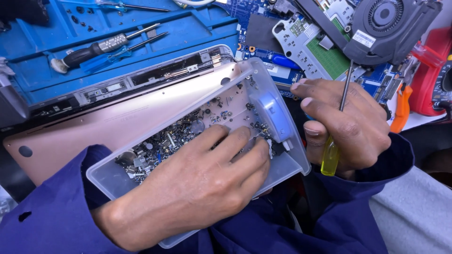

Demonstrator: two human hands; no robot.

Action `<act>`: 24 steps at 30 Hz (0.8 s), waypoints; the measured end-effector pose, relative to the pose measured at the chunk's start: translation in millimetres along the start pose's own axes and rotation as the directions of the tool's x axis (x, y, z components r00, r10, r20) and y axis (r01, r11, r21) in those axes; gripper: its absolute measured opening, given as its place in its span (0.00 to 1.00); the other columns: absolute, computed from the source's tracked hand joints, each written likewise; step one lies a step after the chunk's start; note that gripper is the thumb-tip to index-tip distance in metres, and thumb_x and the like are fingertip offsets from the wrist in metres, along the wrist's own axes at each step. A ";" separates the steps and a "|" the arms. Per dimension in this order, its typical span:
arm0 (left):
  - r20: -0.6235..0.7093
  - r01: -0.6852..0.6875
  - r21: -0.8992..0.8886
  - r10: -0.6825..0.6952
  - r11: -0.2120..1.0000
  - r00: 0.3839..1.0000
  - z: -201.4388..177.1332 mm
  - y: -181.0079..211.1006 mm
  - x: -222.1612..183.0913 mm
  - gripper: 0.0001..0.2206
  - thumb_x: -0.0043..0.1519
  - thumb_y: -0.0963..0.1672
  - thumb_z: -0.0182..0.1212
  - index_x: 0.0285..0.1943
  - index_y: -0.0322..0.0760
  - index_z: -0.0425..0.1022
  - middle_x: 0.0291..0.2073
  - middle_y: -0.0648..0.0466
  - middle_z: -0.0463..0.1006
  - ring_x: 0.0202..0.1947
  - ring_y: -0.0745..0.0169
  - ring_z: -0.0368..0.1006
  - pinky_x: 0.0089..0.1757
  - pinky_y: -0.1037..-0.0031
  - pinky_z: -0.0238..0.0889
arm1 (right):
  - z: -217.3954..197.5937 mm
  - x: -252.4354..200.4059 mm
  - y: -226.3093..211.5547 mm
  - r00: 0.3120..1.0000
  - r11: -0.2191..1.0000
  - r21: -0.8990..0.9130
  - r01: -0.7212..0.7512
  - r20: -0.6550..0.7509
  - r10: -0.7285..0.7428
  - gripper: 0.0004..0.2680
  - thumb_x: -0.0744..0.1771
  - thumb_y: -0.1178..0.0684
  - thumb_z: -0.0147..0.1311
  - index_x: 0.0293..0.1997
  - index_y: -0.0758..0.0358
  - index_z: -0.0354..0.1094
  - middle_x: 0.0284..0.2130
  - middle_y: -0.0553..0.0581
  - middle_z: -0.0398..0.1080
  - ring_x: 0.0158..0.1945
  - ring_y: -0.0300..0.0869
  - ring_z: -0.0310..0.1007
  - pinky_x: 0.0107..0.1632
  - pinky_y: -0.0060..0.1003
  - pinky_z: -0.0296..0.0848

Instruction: The person is disassembling a MacBook laptop, using a screwdriver to remove screws and sorting through a plastic container of small electronic parts.

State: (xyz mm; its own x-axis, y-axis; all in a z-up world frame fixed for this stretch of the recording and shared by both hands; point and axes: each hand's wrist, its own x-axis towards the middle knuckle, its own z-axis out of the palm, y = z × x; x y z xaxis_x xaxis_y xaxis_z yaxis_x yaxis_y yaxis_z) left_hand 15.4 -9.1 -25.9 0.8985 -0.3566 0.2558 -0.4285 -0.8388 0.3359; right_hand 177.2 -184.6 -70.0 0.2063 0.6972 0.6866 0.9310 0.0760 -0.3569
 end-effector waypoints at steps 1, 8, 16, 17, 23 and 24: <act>-0.001 -0.005 -0.001 0.005 1.000 1.000 0.2 -0.3 0.7 0.07 0.72 0.43 0.54 0.46 0.39 0.79 0.47 0.51 0.76 0.43 0.54 0.72 0.40 0.67 0.65 | 0.9 0.1 -0.5 1.000 1.000 -0.005 -0.001 -0.001 0.001 0.13 0.74 0.56 0.37 0.40 0.78 0.64 0.28 0.77 0.75 0.31 0.67 0.81 0.33 0.53 0.75; 0.027 -0.027 -0.016 0.028 0.999 0.999 -1.3 -2.2 1.4 0.12 0.71 0.41 0.55 0.33 0.43 0.74 0.38 0.52 0.72 0.37 0.54 0.69 0.37 0.67 0.63 | 0.2 1.6 -0.3 1.000 1.000 0.004 -0.001 -0.012 0.001 0.13 0.74 0.55 0.38 0.40 0.77 0.65 0.28 0.76 0.75 0.30 0.66 0.81 0.33 0.53 0.76; 0.036 -0.043 -0.032 0.044 0.999 0.998 -0.6 -0.1 1.9 0.13 0.71 0.41 0.55 0.30 0.43 0.74 0.33 0.53 0.73 0.36 0.53 0.70 0.39 0.66 0.64 | -11.0 2.3 -35.2 0.961 0.943 0.187 -0.275 0.037 0.273 0.10 0.74 0.52 0.37 0.43 0.69 0.60 0.35 0.76 0.75 0.40 0.63 0.84 0.44 0.49 0.84; -0.011 -0.034 -0.056 0.034 0.998 0.999 -1.1 0.7 1.7 0.15 0.72 0.40 0.55 0.28 0.43 0.72 0.30 0.53 0.70 0.33 0.53 0.67 0.37 0.66 0.61 | -12.6 1.2 -32.8 0.950 0.931 0.188 -0.314 0.068 0.306 0.10 0.74 0.53 0.36 0.44 0.70 0.59 0.38 0.77 0.75 0.42 0.64 0.84 0.47 0.50 0.83; -0.099 0.032 -0.045 -0.037 0.998 0.994 -7.6 -3.9 4.9 0.10 0.72 0.39 0.55 0.37 0.34 0.76 0.41 0.45 0.78 0.40 0.48 0.73 0.38 0.66 0.64 | -11.4 -10.8 -19.9 0.976 0.959 0.182 -0.216 0.026 0.214 0.10 0.75 0.52 0.36 0.47 0.70 0.58 0.41 0.80 0.74 0.43 0.65 0.83 0.46 0.52 0.85; -0.091 0.066 -0.003 -0.066 0.998 0.994 -8.2 -4.5 5.4 0.08 0.72 0.40 0.57 0.40 0.33 0.78 0.44 0.44 0.79 0.44 0.47 0.76 0.40 0.65 0.67 | -10.1 -12.7 -17.3 0.986 0.966 0.202 -0.162 0.001 0.165 0.10 0.75 0.51 0.36 0.47 0.69 0.57 0.42 0.79 0.73 0.42 0.64 0.83 0.45 0.52 0.85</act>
State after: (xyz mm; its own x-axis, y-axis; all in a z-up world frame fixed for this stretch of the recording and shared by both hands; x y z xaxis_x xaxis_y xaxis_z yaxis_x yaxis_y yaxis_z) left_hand 21.4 -3.8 -18.6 0.9124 -0.2616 0.3149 -0.3687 -0.8593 0.3545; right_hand 161.5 -201.9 -66.2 0.3565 0.7011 0.6176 0.8054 0.1044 -0.5835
